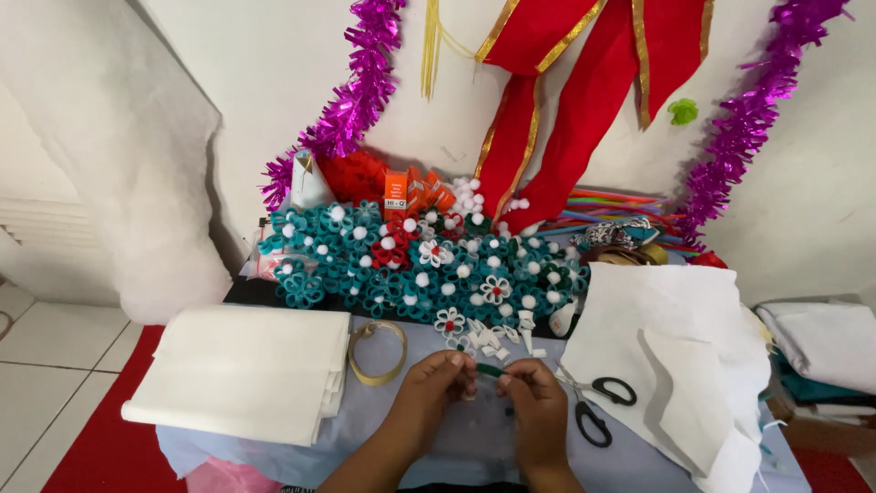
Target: The person is gluing small white floral-shaped pieces onto a larger teal and white decorative handicraft.
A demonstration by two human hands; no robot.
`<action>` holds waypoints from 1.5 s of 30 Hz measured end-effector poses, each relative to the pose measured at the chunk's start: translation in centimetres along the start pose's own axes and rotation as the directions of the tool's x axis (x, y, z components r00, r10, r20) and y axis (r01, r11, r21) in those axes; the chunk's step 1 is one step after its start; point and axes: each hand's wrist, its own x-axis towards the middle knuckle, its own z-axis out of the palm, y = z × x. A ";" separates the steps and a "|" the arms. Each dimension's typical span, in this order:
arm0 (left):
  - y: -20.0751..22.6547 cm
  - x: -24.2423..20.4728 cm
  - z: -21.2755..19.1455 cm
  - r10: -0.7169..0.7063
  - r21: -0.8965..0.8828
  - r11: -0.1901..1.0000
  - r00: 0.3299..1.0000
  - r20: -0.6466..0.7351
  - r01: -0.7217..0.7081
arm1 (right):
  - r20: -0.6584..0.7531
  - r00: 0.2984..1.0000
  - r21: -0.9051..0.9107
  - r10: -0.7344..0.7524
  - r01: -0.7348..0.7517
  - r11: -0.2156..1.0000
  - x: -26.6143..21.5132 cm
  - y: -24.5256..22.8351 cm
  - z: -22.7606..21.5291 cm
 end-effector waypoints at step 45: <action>-0.5 -1.5 1.2 0.193 0.247 0.947 0.979 0.068 -0.204 | 0.089 0.994 -0.125 0.071 -0.060 0.990 0.0 0.0 0.1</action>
